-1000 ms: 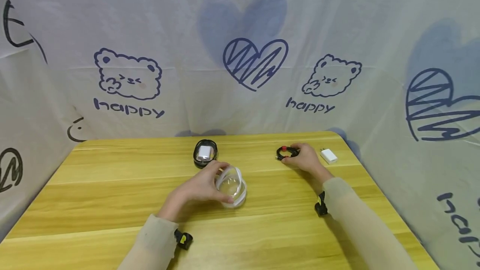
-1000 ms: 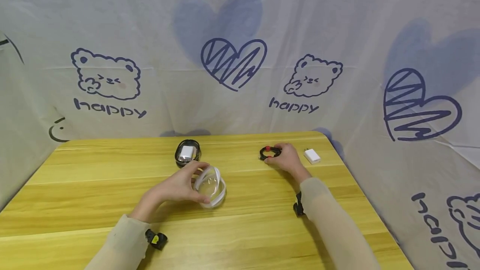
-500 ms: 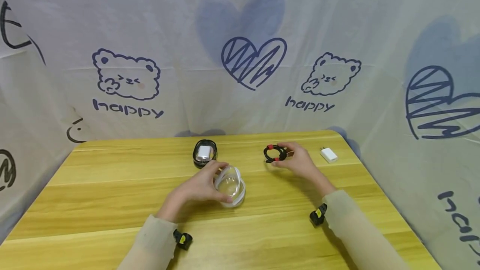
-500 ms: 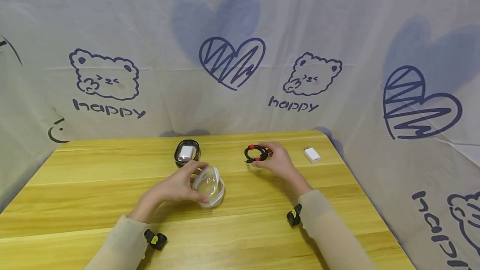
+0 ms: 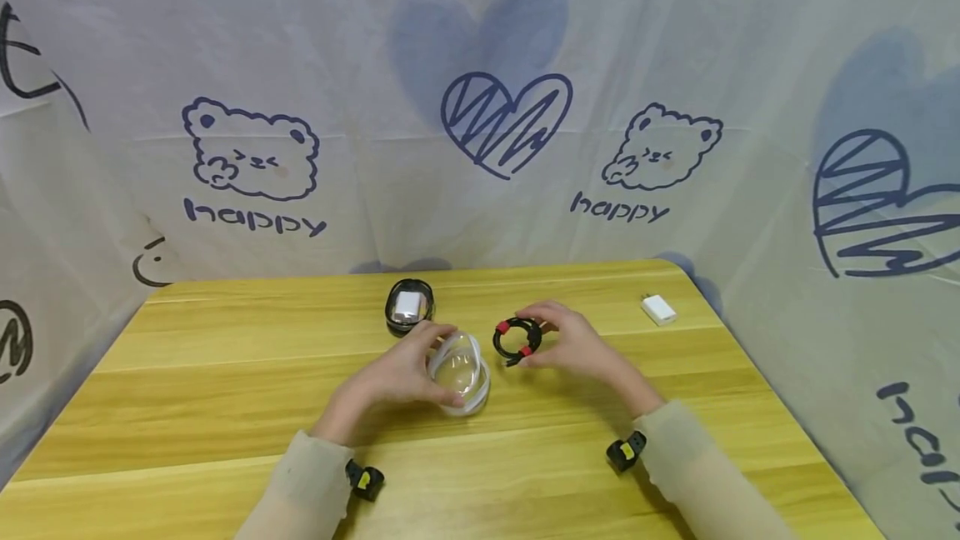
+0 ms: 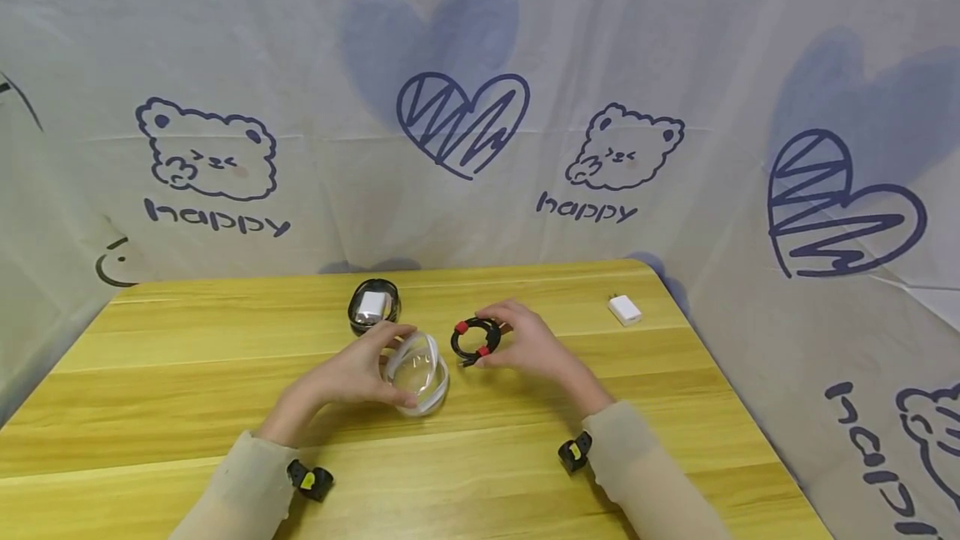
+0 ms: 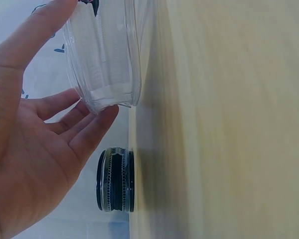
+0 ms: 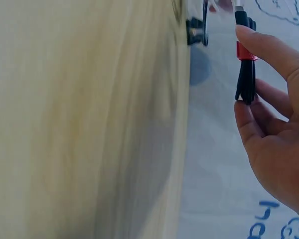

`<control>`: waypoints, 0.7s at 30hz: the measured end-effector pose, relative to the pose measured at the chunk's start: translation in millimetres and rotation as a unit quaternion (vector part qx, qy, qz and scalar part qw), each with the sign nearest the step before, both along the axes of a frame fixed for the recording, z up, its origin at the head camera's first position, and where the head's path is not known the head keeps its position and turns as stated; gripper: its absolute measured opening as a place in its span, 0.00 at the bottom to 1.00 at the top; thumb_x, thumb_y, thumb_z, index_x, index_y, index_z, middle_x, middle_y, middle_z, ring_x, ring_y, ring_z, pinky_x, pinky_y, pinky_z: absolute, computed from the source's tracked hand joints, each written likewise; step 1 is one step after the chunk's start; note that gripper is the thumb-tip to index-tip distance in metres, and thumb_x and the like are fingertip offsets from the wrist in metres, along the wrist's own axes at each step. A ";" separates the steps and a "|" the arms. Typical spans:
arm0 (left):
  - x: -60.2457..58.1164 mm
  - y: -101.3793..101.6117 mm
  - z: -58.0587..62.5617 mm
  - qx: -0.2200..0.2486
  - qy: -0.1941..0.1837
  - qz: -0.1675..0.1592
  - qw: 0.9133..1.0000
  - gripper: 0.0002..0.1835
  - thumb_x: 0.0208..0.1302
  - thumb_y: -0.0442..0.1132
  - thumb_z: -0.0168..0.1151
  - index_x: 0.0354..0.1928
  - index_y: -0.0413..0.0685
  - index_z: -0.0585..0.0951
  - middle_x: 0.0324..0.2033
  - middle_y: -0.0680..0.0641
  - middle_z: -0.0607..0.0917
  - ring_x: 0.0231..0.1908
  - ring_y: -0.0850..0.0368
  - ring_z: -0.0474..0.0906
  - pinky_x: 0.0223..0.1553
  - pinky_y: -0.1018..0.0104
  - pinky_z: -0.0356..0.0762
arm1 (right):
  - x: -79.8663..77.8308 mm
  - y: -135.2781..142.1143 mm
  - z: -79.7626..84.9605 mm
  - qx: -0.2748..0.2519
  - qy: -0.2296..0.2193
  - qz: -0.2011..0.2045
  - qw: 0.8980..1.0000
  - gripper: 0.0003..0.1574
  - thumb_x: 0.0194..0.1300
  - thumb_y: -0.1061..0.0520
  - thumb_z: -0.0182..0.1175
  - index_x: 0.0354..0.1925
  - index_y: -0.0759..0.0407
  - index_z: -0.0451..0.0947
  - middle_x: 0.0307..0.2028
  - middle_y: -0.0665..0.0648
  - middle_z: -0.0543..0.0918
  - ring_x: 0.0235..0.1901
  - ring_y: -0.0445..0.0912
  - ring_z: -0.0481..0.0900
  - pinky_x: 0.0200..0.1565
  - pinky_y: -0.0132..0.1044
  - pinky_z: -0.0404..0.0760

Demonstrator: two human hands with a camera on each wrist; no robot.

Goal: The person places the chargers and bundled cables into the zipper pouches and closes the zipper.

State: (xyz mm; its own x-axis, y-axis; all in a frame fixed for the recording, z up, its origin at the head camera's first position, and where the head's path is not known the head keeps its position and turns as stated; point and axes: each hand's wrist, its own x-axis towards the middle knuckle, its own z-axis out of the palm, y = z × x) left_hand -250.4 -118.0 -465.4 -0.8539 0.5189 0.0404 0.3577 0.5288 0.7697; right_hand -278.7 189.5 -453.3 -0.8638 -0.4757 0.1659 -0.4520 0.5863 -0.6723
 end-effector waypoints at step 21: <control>1.9 1.7 4.0 0.001 -0.008 -0.003 1.000 0.57 0.43 0.50 0.88 0.74 0.39 0.68 0.57 0.44 0.74 0.55 0.48 0.75 0.58 0.53 0.78 | 8.7 -55.3 -6.4 -0.006 -0.076 0.104 0.992 0.52 0.51 0.62 0.82 0.72 0.63 0.71 0.61 0.58 0.83 0.59 0.50 0.80 0.63 0.47 0.79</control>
